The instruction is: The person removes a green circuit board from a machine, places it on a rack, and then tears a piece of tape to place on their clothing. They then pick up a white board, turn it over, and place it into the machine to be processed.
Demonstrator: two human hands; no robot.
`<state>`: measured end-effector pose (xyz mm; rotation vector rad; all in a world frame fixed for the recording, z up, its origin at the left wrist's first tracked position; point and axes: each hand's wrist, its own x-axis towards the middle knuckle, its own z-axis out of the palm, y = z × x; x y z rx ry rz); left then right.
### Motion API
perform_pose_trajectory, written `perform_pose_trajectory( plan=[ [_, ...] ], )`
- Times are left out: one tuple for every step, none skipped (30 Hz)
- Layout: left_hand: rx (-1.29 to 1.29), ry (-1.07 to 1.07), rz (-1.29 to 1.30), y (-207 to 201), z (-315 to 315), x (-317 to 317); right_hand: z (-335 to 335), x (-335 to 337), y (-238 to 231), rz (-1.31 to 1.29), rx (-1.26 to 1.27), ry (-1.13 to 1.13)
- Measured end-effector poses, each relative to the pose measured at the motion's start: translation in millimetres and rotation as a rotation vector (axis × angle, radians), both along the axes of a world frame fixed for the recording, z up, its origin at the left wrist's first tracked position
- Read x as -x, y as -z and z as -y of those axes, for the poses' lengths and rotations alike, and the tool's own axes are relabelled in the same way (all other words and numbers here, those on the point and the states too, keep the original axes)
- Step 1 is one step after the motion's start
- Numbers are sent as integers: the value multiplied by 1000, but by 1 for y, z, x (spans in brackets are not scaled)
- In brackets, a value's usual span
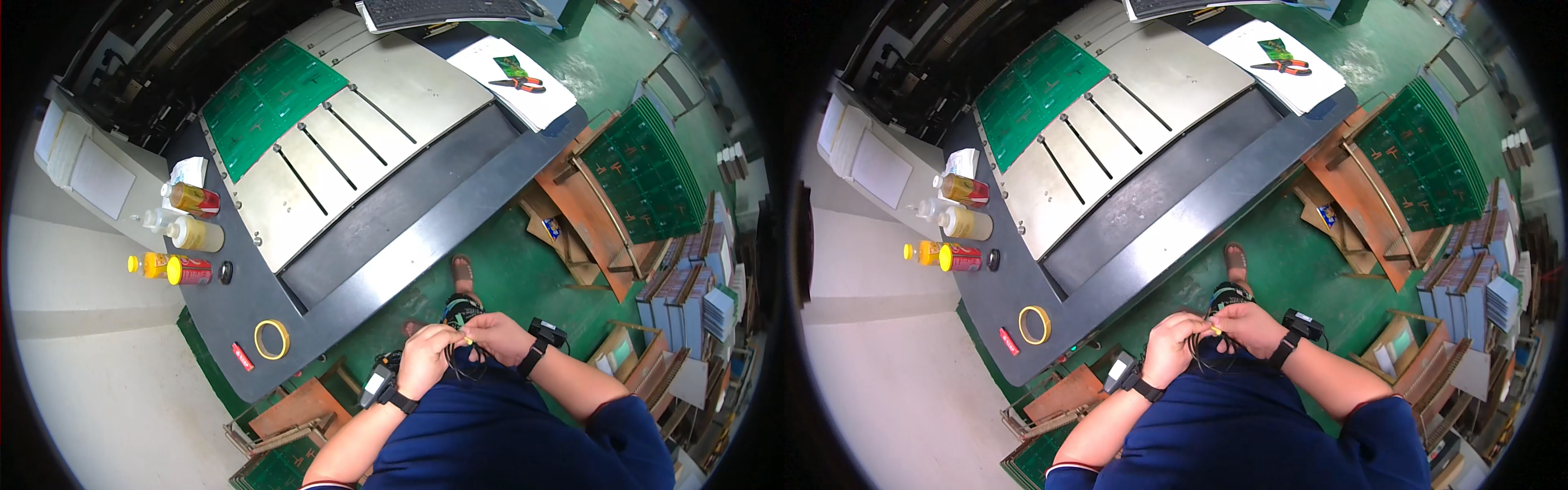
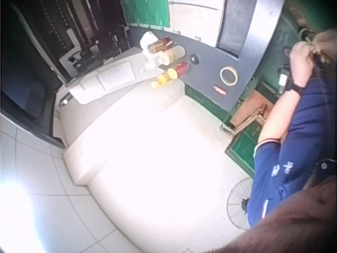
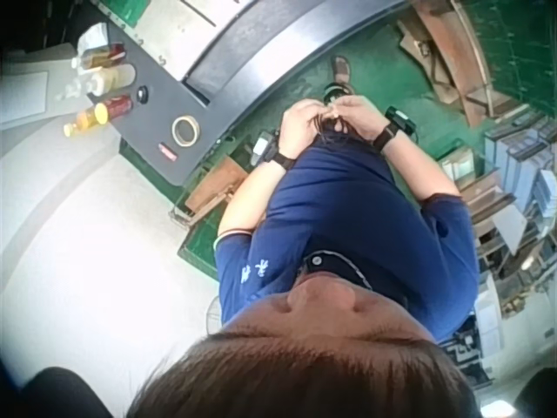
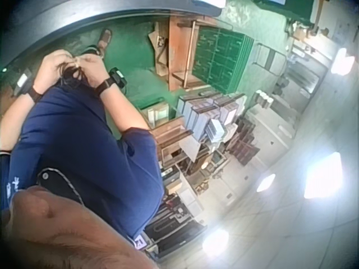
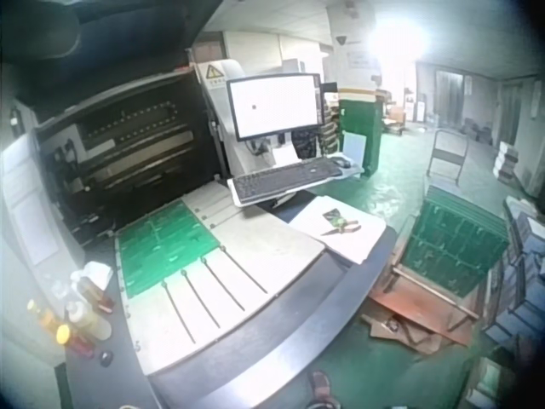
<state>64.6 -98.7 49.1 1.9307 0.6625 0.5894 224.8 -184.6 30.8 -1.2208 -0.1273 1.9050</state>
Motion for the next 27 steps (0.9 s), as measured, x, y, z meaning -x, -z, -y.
perform_pose_trajectory(
  plan=[
    [-5, -1, 2, 0, -2, -1, -2, -2, 2, -115, 30, -10],
    [-23, 3, 12, 0, -3, -3, -5, -6, 1, -113, 24, -11],
    [-39, 7, 19, 0, -3, -3, -7, -9, -3, -175, 62, -29],
    [-41, 5, 18, -1, -4, -3, -9, -10, -7, -236, 100, -47],
    [1, -2, 27, -3, -4, -3, -8, -9, -8, -236, 99, -49],
    [41, -11, 37, -4, -5, -4, -7, -6, -9, -169, 87, 43],
    [38, -16, 38, -2, -6, -6, -6, -4, -9, -102, 75, 135],
    [40, -27, 49, 1, -7, -7, -5, -3, -8, -100, 73, 130],
    [44, -40, 61, 4, -6, -8, -2, -4, -7, -15, 13, 107],
    [46, -49, 62, 5, -7, -8, -1, -4, -8, 70, -47, 83],
    [210, -40, 24, 7, -10, -9, -2, -3, -12, 85, -5, 98],
    [377, -28, -13, 7, -12, -10, -1, -4, -11, 87, -2, 91],
    [453, 2, -68, 5, -17, -11, 1, -6, -10, 56, 9, 92],
    [458, -5, -64, 5, -20, -12, 3, -6, -10, 25, 20, 94],
    [689, 23, -85, 4, -23, -13, 1, -8, -14, 29, 23, 83],
    [920, 52, -104, 2, -27, -15, -3, -11, -20, -25, 65, 60],
    [854, 74, -171, -1, -29, -18, -5, -12, -23, -80, 107, 38],
    [855, 70, -164, -2, -30, -21, -5, -14, -23, -75, 108, 31],
    [873, 68, -176, -2, -29, -24, -4, -16, -22, -91, 111, 31],
    [891, 67, -188, -2, -28, -25, -3, -19, -21, -107, 114, 30],
    [889, 77, -176, -3, -28, -26, -1, -20, -16, -127, 98, 29],
    [890, 74, -173, -4, -27, -25, 1, -21, -15, -125, 98, 25],
    [938, 81, -143, -4, -26, -23, 2, -22, -15, -146, 86, 4],
    [985, 91, -112, -4, -26, -23, 2, -22, -14, -166, 72, -16],
    [984, 90, -111, -5, -25, -22, 4, -22, -13, -165, 71, -17],
    [1025, 98, -82, -5, -24, -22, 6, -21, -10, -186, 68, -21],
    [1065, 105, -53, -5, -24, -22, 6, -20, -9, -207, 63, -26]
  ],
)
